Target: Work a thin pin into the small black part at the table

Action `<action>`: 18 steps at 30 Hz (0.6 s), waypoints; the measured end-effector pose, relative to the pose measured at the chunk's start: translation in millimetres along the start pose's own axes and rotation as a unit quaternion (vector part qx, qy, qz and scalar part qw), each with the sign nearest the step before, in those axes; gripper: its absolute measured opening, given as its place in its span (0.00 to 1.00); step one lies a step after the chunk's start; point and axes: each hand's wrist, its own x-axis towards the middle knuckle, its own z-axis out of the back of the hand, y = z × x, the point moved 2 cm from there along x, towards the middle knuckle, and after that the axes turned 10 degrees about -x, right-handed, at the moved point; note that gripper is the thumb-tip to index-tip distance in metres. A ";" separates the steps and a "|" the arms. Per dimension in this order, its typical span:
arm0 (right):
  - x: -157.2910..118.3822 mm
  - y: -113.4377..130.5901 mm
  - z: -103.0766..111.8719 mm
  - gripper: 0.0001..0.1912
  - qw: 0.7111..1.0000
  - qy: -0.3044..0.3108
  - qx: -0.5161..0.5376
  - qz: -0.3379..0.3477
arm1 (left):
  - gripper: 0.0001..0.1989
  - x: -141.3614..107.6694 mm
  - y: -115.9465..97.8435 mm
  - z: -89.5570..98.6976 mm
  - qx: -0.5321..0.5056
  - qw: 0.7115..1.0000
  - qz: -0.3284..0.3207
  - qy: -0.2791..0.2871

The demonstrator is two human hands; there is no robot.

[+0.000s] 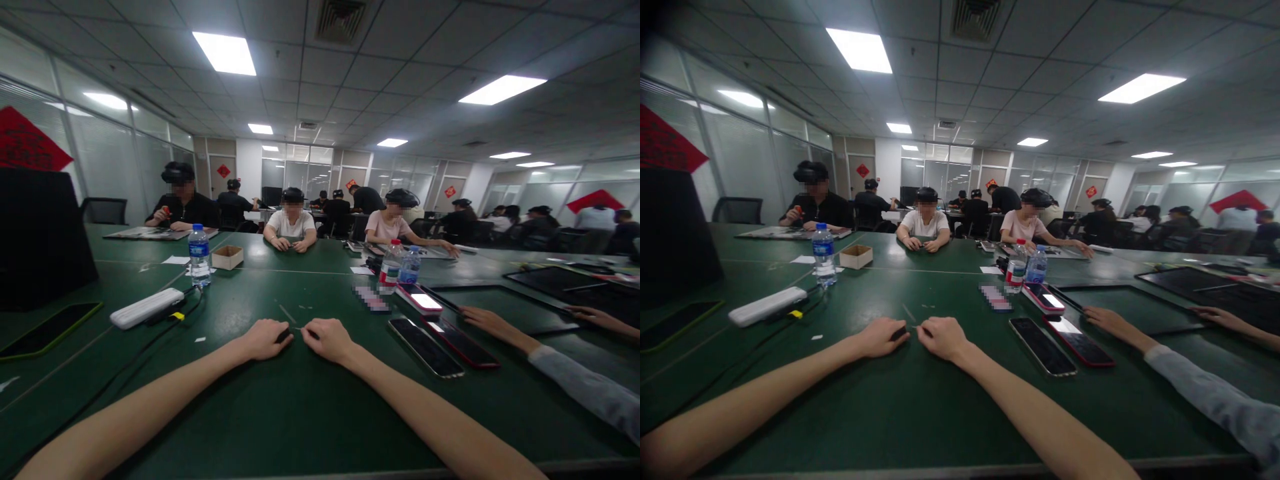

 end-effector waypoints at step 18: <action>2.0 7.7 -7.2 0.21 0.999 0.034 -0.038 -0.012 | 0.17 1.7 1.4 -1.9 0.002 1.000 0.013 0.002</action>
